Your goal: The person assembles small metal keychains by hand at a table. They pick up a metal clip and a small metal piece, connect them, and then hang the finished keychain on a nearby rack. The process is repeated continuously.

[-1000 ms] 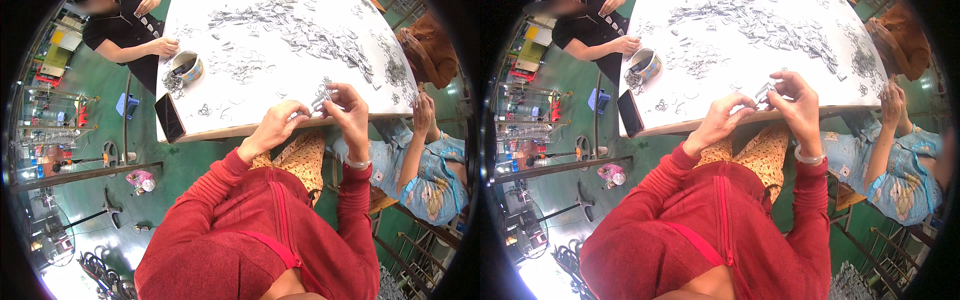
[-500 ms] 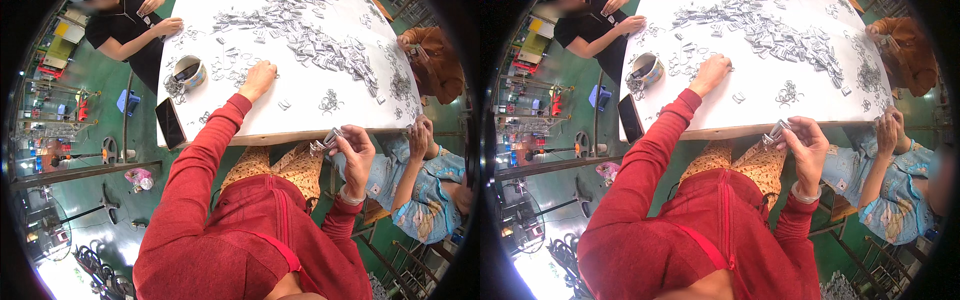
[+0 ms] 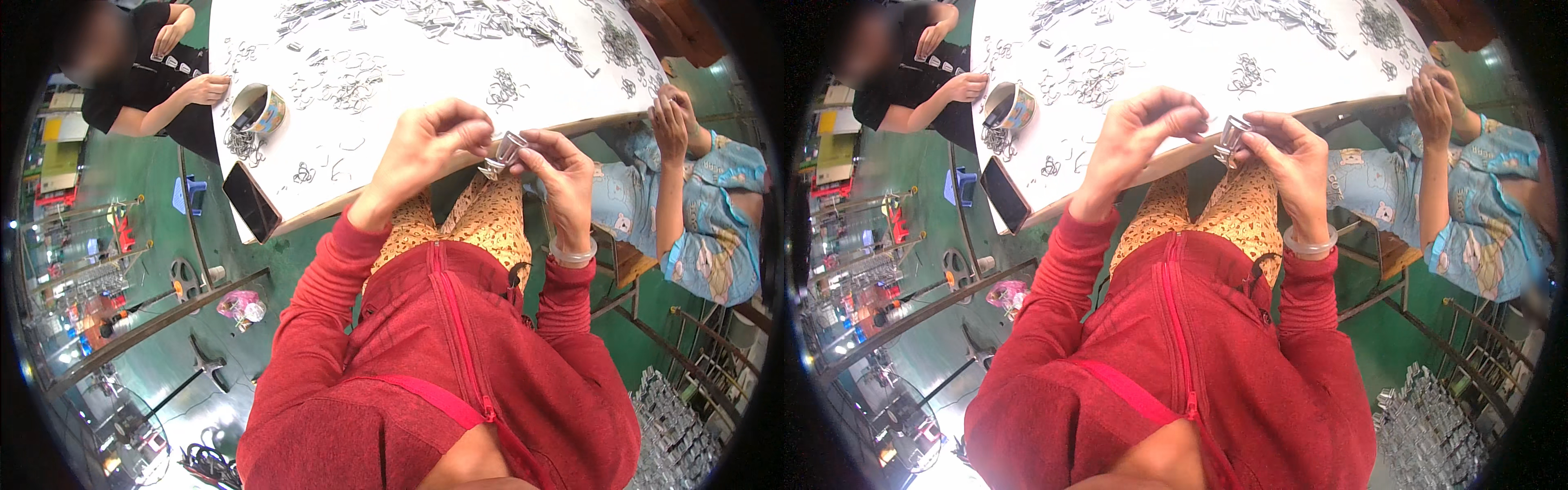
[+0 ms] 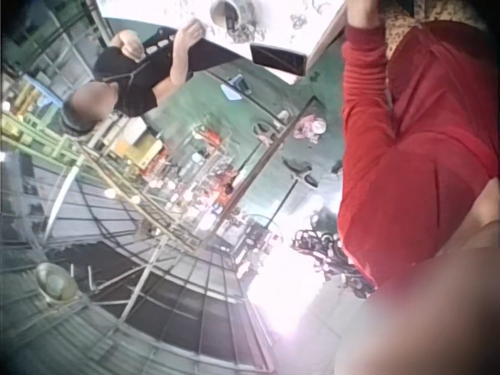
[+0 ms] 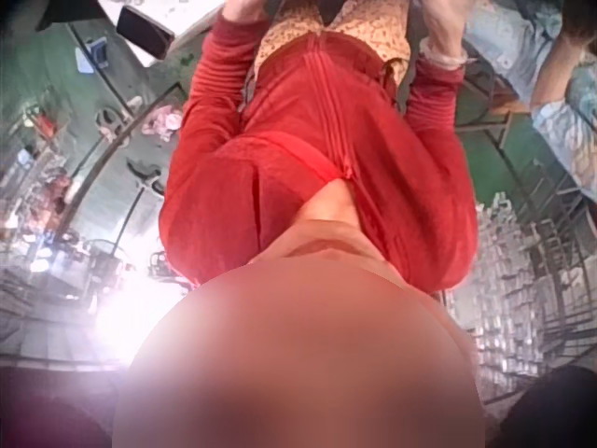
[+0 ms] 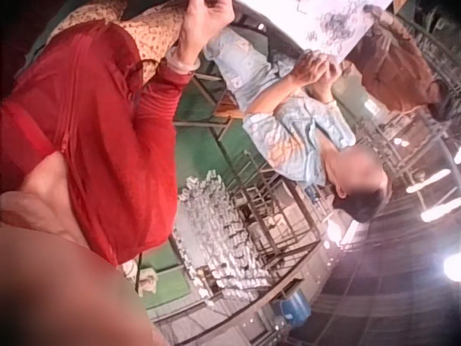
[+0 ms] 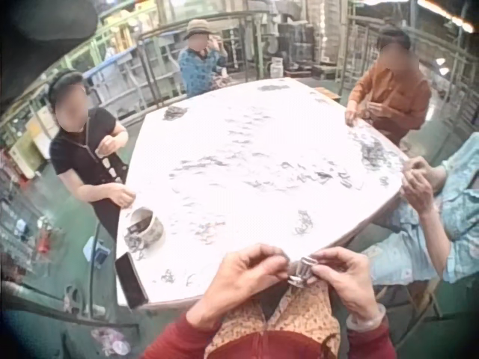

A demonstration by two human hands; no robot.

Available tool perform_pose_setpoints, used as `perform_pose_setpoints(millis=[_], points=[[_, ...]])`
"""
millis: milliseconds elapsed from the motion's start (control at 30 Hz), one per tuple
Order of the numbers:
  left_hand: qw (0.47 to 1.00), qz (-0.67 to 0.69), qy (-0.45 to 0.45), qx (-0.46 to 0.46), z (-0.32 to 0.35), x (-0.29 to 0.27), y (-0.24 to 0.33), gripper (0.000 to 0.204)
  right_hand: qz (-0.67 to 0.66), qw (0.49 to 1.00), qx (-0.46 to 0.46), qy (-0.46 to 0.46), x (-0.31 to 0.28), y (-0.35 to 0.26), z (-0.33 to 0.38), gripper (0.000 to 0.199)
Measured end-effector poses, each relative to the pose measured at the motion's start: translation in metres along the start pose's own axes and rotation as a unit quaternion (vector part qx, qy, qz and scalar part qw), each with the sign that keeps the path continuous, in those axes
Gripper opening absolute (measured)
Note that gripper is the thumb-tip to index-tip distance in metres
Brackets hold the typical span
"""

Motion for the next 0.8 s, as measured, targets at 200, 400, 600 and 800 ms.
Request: perform_pose_setpoints(millis=[200,400,600,800], points=[[0.980,-0.183,0.010,0.076,0.003,0.020,-0.009,0.011,-0.018,0.999,-0.030,0.020,0.000,-0.001,0.005,0.017],[0.998,-0.056,-0.018,0.032,0.005,0.028,-0.022,0.013,0.112,0.988,-0.097,-0.038,0.015,-0.013,0.007,0.014],[0.991,-0.116,-0.044,0.051,0.011,0.025,-0.010,0.014,0.091,0.994,-0.050,-0.033,-0.012,-0.028,-0.036,0.017],[0.986,-0.138,-0.020,0.088,0.023,0.019,-0.014,0.014,0.351,0.894,-0.259,-0.105,0.040,-0.010,-0.161,0.035]])
Point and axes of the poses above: each hand's wrist, its own z-axis away from the middle knuckle, its own x-axis out of the palm, y = z × x, the point moved 10 cm from there along -z, towards the middle knuckle, and after that the axes turned 9 degrees about -z, right-handed, at the moved point
